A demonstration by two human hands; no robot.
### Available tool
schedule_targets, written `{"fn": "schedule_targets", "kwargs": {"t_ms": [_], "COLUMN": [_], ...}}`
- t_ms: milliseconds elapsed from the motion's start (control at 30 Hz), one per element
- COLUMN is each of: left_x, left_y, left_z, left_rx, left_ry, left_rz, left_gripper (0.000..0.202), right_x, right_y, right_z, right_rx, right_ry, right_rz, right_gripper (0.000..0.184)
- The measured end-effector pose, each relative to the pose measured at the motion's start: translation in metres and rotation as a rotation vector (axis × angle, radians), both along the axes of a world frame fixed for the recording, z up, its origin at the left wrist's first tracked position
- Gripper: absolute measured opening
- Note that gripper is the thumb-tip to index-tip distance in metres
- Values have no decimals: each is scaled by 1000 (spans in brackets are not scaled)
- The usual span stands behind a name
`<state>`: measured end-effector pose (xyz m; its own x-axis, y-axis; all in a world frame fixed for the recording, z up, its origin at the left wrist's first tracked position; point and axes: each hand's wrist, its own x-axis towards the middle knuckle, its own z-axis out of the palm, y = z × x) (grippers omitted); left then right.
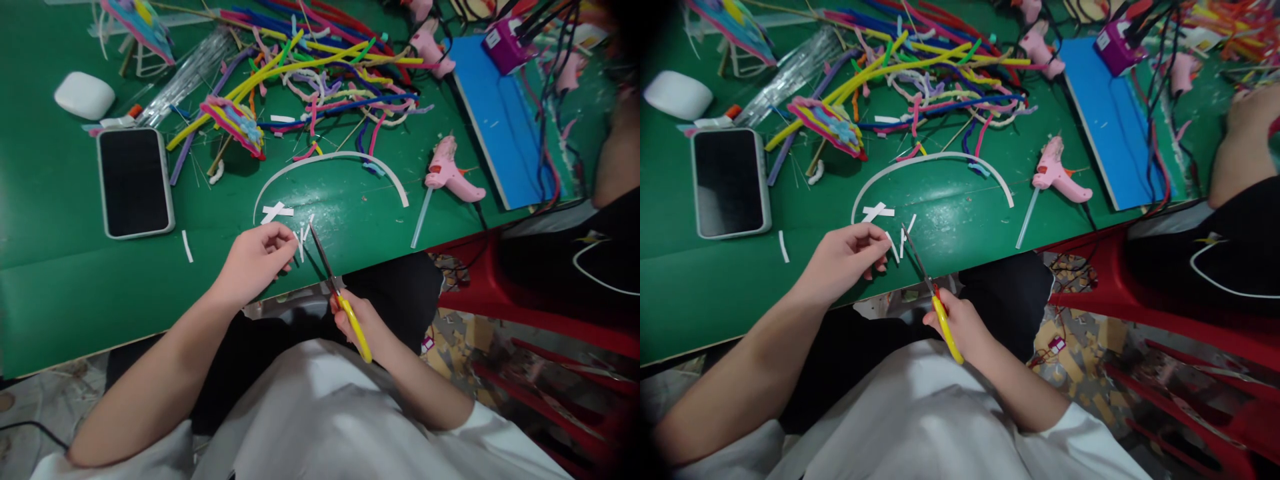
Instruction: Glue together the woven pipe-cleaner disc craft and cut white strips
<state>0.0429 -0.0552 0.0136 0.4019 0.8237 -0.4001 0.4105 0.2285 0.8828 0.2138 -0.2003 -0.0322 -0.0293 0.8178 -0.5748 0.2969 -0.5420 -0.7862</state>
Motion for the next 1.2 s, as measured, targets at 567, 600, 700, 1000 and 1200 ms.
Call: {"fn": "schedule_targets", "kwargs": {"t_ms": [567, 600, 700, 1000, 1200], "left_x": [-21, -21, -19, -12, -15], "left_y": [17, 17, 18, 20, 23], "left_z": [-3, -3, -6, -17, -14], "left_rx": [771, 809, 898, 1007, 968], "left_ry": [546, 600, 764, 907, 815], "left_rz": [-54, -61, -134, -158, -106], "left_gripper": [29, 29, 30, 29, 23], "right_x": [3, 2, -1, -4, -2], "right_y": [-4, -4, -2, 0, -5], "right_z": [-9, -9, -6, 1, -8], "right_rx": [103, 97, 65, 63, 108], "right_ry": [220, 238, 254, 267, 240], "right_rz": [-44, -55, -85, -97, -40], "right_gripper": [74, 75, 76, 74, 70]}}
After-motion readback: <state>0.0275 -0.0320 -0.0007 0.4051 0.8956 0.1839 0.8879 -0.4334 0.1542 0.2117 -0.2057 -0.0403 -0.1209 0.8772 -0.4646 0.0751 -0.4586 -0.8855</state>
